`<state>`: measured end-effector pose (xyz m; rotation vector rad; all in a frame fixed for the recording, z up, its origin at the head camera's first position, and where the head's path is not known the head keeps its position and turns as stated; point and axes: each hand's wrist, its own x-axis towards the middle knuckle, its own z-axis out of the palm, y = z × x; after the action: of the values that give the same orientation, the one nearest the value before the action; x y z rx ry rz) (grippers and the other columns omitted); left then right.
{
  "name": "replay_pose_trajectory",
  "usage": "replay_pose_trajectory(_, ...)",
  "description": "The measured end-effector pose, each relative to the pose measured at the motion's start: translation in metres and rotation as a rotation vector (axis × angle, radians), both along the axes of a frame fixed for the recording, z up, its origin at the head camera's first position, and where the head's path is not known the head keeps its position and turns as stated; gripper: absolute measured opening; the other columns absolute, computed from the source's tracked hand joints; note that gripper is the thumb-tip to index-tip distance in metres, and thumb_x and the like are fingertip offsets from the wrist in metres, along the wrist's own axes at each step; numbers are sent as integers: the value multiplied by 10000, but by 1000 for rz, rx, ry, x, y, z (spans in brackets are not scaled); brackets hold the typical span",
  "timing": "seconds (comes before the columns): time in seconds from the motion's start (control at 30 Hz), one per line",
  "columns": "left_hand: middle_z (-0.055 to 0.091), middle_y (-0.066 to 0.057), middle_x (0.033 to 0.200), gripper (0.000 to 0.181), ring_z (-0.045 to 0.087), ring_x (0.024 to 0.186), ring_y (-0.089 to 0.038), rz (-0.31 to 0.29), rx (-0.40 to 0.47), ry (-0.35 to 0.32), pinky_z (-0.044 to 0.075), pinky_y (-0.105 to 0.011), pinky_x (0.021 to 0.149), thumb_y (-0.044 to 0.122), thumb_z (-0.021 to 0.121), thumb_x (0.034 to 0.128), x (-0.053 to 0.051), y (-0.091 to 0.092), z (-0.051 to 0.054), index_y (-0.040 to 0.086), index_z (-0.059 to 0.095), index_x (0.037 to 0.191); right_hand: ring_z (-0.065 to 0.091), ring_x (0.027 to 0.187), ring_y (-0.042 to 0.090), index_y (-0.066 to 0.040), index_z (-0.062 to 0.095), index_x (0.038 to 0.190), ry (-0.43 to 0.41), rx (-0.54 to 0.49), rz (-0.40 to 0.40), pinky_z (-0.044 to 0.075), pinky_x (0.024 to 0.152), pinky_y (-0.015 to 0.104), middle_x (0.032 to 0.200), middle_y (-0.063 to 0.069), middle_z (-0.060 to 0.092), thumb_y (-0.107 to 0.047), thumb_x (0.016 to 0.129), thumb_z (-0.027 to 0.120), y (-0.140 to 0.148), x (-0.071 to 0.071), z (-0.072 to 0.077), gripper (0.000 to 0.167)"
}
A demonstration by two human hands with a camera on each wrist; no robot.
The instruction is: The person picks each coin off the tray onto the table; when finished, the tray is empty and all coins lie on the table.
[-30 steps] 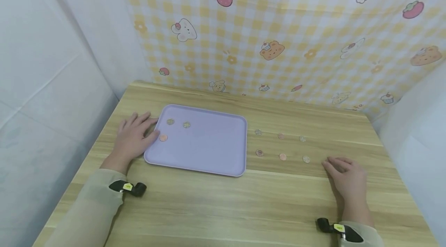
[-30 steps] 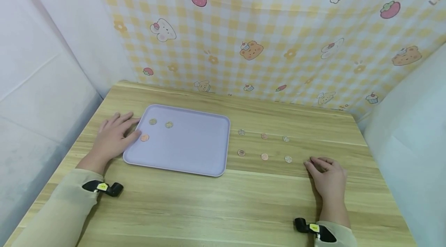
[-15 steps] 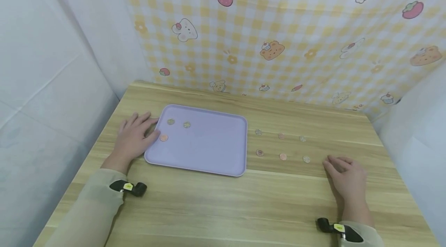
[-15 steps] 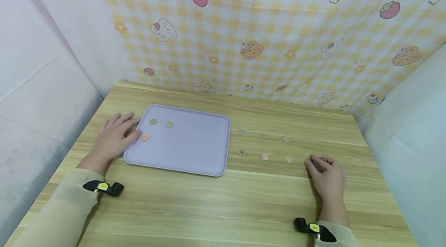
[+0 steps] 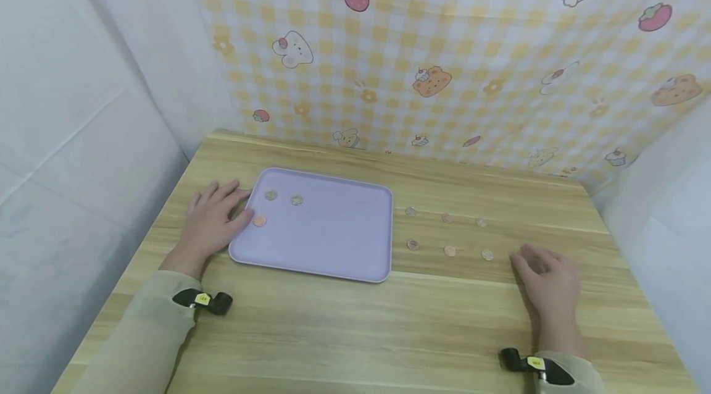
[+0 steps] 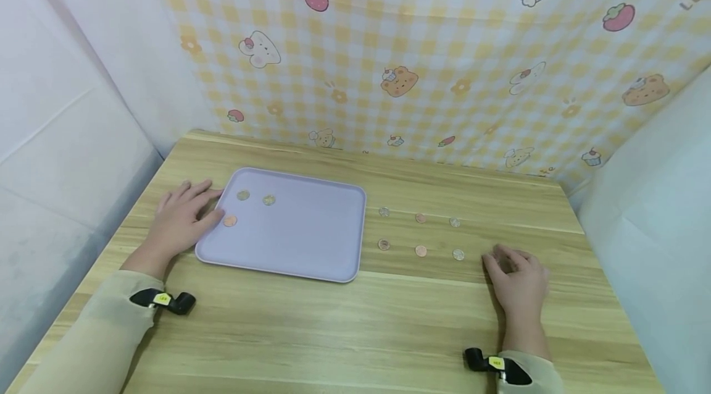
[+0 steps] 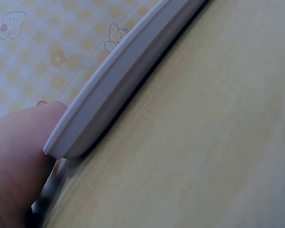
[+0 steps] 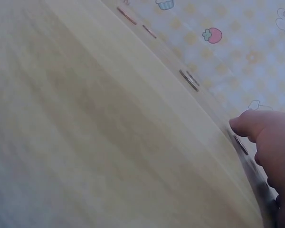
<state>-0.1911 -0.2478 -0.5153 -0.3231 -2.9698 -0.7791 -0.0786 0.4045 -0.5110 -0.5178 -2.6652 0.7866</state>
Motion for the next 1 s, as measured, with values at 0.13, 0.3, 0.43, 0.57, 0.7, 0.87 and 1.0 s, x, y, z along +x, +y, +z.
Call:
replay_pose_trajectory(0.13, 366, -250, 1675, 548, 160, 1543, -612, 3, 1, 4, 51, -790, 1189, 453, 589, 1056, 1, 0, 2, 141, 604, 1506, 506, 1380, 479, -41, 750, 1299, 73, -65, -80, 301, 1207, 614, 1405, 251, 655, -322, 1001, 741, -3, -4, 1, 409)
replay_pose_trajectory(0.3, 368, -250, 1675, 548, 164, 1540, -614, 2, -2, 8, 53, -789, 1189, 452, 587, 1057, 0, 0, 2, 140, 602, 1507, 595, 1239, 443, -35, 808, 1173, 293, -62, -99, 364, 1127, 536, 1255, 239, 736, -244, 958, 743, -17, -12, 3, 306)
replay_pose_trajectory(0.43, 369, -247, 1675, 549, 169, 1538, -615, 0, -5, 12, 56, -791, 1186, 458, 585, 1058, -1, 0, 2, 147, 602, 1509, 627, 1131, 428, -4, 810, 1104, 371, -34, -6, 392, 1048, 522, 1133, 243, 763, -168, 922, 749, -31, -19, 2, 253)
replay_pose_trajectory(0.57, 369, -246, 1676, 552, 168, 1539, -614, -1, -7, 12, 58, -789, 1187, 463, 584, 1057, -1, -1, 1, 149, 601, 1510, 653, 1109, 463, 18, 800, 1083, 388, 10, 87, 429, 1028, 590, 1094, 244, 767, -144, 908, 752, -43, -26, -1, 244)
replay_pose_trajectory(0.7, 364, -241, 1680, 554, 162, 1543, -610, -1, -9, 7, 57, -787, 1189, 466, 584, 1058, -2, -2, 0, 150, 599, 1513, 664, 1110, 486, 22, 795, 1070, 386, 43, 149, 428, 1044, 652, 1105, 240, 770, -155, 902, 750, -57, -33, -1, 248)
replay_pose_trajectory(0.87, 365, -238, 1681, 555, 165, 1543, -609, -4, -7, 3, 65, -789, 1188, 466, 588, 1056, -2, -1, -3, 146, 602, 1510, 650, 1143, 479, 20, 792, 1082, 385, 44, 220, 417, 1060, 665, 1149, 229, 764, -166, 895, 741, -78, -43, -1, 268)
replay_pose_trajectory(1.0, 366, -235, 1681, 552, 168, 1543, -606, -1, 1, 8, 63, -780, 1190, 462, 586, 1056, -4, 0, -3, 141, 606, 1504, 619, 1187, 460, -3, 790, 1121, 378, 38, 277, 424, 1039, 686, 1188, 207, 749, -228, 898, 722, -98, -54, -2, 325)
